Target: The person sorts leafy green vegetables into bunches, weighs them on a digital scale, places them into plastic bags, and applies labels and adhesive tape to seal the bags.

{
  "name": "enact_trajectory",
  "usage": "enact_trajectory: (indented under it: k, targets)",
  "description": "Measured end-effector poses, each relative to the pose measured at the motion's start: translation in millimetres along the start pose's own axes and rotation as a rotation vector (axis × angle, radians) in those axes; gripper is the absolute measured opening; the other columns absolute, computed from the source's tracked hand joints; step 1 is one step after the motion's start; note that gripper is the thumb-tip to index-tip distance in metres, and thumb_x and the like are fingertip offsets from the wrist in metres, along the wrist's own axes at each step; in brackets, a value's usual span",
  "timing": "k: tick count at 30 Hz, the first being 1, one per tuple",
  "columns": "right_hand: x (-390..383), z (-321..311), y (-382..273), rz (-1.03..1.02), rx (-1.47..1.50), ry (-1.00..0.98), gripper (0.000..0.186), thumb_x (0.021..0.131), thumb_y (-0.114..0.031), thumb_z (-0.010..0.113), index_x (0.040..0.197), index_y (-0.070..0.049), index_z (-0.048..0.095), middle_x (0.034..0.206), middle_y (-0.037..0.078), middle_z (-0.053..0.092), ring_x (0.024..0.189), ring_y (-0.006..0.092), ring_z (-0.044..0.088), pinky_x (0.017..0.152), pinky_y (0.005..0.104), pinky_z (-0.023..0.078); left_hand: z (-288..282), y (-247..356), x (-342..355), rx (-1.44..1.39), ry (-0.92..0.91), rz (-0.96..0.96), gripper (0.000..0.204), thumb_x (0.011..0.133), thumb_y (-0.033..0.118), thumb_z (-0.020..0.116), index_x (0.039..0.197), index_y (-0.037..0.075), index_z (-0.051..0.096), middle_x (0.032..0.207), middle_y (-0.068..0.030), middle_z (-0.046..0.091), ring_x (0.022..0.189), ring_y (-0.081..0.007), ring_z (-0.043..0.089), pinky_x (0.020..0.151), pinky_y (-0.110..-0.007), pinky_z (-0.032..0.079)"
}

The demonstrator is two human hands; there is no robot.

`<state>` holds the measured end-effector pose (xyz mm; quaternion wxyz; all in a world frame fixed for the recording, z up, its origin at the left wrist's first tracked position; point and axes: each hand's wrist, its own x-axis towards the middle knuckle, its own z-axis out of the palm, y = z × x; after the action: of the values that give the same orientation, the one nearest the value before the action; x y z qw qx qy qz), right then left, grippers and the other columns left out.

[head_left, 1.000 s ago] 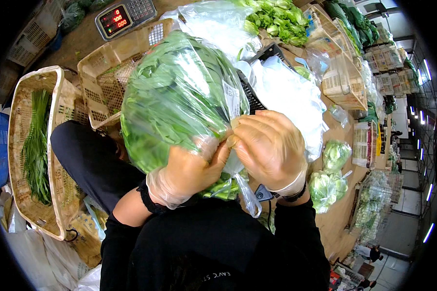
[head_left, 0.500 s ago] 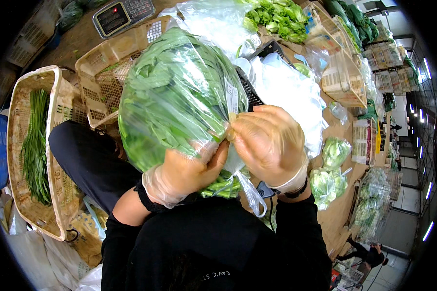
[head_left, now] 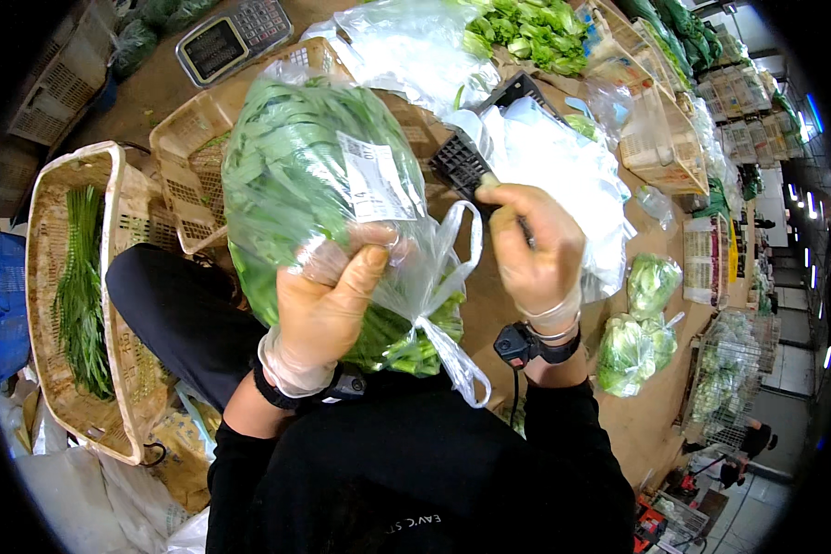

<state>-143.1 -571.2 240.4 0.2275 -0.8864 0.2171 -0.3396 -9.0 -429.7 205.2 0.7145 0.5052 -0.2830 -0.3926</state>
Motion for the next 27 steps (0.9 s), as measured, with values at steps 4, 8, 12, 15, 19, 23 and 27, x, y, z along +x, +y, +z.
enact_trajectory:
  k: [4,8,12,15,19,23,27]
  targets:
    - [-3.3,16.3,4.5,-0.063,0.151,-0.025,0.017,0.079,0.002,0.057,0.096,0.002,0.059,0.093,0.016,0.063,0.083,0.0236,0.062,0.074,0.0291,0.048,-12.2,-4.2,1.0,-0.445,0.007,-0.247,0.026,0.082,0.01,0.058,0.104,-0.002,0.053,0.087,-0.0091,0.061,0.064,-0.0134,0.053,0.055,-0.022,0.04]
    - [4.0,39.1,-1.1,-0.107,0.328,-0.044,0.016,0.079,0.0,0.056,0.095,0.003,0.059,0.093,0.017,0.062,0.085,0.0269,0.061,0.074,0.0314,0.048,-33.8,3.1,-11.2,-0.461,0.095,-0.361,0.036,0.075,0.011,0.065,0.105,-0.003,0.05,0.087,-0.0085,0.059,0.057,-0.0094,0.047,0.046,-0.017,0.03]
    - [17.9,48.7,-21.1,-0.28,0.267,-0.117,0.018,0.074,0.004,0.056,0.092,0.003,0.059,0.091,0.018,0.062,0.082,0.0308,0.061,0.073,0.0332,0.048,-72.8,34.4,-18.6,-0.208,0.075,-0.319,0.025,0.076,0.012,0.068,0.095,-0.001,0.057,0.076,-0.0024,0.058,0.055,-0.0064,0.045,0.045,-0.018,0.03]
    - [31.2,51.6,-35.2,-0.405,0.286,-0.105,0.02,0.072,0.005,0.056,0.092,0.003,0.058,0.09,0.017,0.062,0.082,0.0319,0.061,0.073,0.0346,0.048,-83.0,93.4,-12.6,0.085,0.039,-0.346,0.027,0.069,0.018,0.072,0.086,0.001,0.06,0.07,-0.0004,0.058,0.056,-0.0057,0.048,0.047,-0.019,0.034]
    - [51.4,45.7,-54.5,-0.568,0.34,0.038,0.017,0.075,0.002,0.056,0.092,0.003,0.058,0.089,0.016,0.062,0.082,0.0319,0.061,0.074,0.036,0.049,-54.1,188.0,-23.6,0.474,-0.078,-0.377,0.021,0.068,0.015,0.07,0.082,0.003,0.061,0.069,-0.0005,0.058,0.058,-0.0058,0.05,0.051,-0.022,0.038]
    - [52.3,27.8,-60.1,-0.626,0.456,0.17,0.016,0.082,-0.011,0.061,0.091,0.001,0.057,0.089,0.016,0.062,0.082,0.0314,0.062,0.072,0.0372,0.049,-51.9,203.7,-37.7,0.598,-0.419,-0.587,0.016,0.079,0.009,0.067,0.09,-0.001,0.062,0.075,-0.0028,0.062,0.065,-0.0083,0.057,0.057,-0.021,0.046]
    - [49.0,20.5,-74.3,-0.778,0.494,0.103,0.016,0.08,-0.014,0.064,0.087,-0.002,0.057,0.088,0.014,0.062,0.08,0.0305,0.062,0.068,0.0362,0.049,-53.8,183.4,-58.4,0.517,-0.276,-0.478,0.014,0.077,0.009,0.069,0.084,0.0,0.063,0.068,-0.0011,0.059,0.062,-0.0072,0.054,0.054,-0.021,0.043]
